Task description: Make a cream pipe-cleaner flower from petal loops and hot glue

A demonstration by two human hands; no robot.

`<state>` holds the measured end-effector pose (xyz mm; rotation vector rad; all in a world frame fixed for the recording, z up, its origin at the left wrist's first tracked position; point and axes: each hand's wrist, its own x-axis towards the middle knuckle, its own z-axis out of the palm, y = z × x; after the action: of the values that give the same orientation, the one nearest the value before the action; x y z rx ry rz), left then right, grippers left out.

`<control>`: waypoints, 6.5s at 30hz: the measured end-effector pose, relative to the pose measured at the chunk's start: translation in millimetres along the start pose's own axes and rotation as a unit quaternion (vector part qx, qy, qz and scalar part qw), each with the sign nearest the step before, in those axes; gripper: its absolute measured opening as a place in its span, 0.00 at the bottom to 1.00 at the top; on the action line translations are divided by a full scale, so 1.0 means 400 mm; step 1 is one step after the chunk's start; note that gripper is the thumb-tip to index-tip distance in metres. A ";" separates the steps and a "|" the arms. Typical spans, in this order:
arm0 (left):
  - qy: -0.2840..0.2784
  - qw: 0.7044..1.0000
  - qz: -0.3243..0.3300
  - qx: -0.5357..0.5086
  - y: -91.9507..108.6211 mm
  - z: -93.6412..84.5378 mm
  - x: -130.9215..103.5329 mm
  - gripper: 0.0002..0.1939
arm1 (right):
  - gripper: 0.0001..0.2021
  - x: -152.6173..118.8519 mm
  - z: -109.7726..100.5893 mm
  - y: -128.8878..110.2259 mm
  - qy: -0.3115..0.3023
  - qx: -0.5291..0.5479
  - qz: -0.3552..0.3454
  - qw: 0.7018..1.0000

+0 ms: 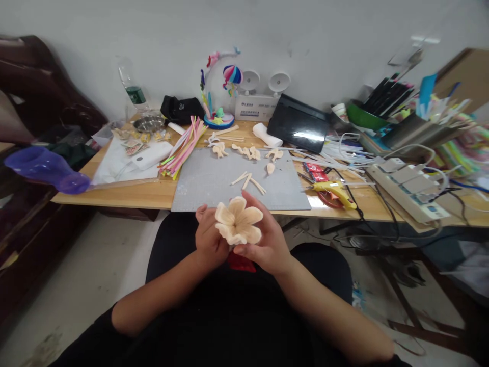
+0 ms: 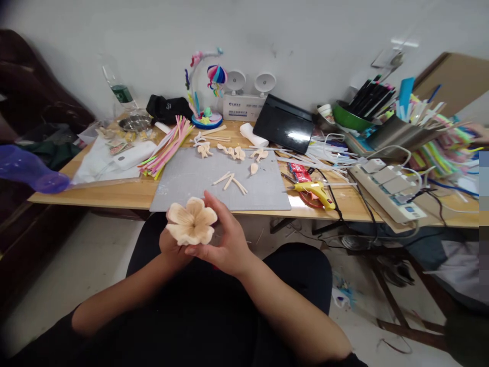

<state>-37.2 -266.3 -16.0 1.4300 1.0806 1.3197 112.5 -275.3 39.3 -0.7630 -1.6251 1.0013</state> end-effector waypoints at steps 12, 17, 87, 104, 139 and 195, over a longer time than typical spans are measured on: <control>0.026 0.998 0.047 0.018 -0.013 0.023 0.037 0.09 | 0.31 0.004 0.004 0.089 0.023 0.030 0.029 0.999; -0.040 0.993 -0.041 -0.106 -0.017 0.052 0.066 0.13 | 0.10 0.020 -0.004 0.098 0.089 -0.033 0.051 0.994; -0.089 0.900 -0.128 -0.407 0.143 0.057 0.093 0.36 | 0.11 0.029 -0.051 -0.025 0.052 -0.038 -0.053 0.997; -0.122 0.929 -0.087 -0.337 0.128 0.044 0.081 0.44 | 0.05 0.056 -0.015 -0.053 -0.037 0.059 -0.030 0.997; -0.160 0.957 -0.028 -0.241 0.113 0.034 0.090 0.32 | 0.06 0.048 -0.056 -0.029 -0.076 -0.179 -0.180 0.964; 0.048 0.858 -0.141 -0.492 0.175 -0.005 0.143 0.06 | 0.10 0.024 -0.075 0.081 0.082 0.063 0.142 0.984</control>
<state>-33.9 -226.7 65.1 0.4212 0.4743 1.4074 139.1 -245.4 18.0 -0.9830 -1.3219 1.1972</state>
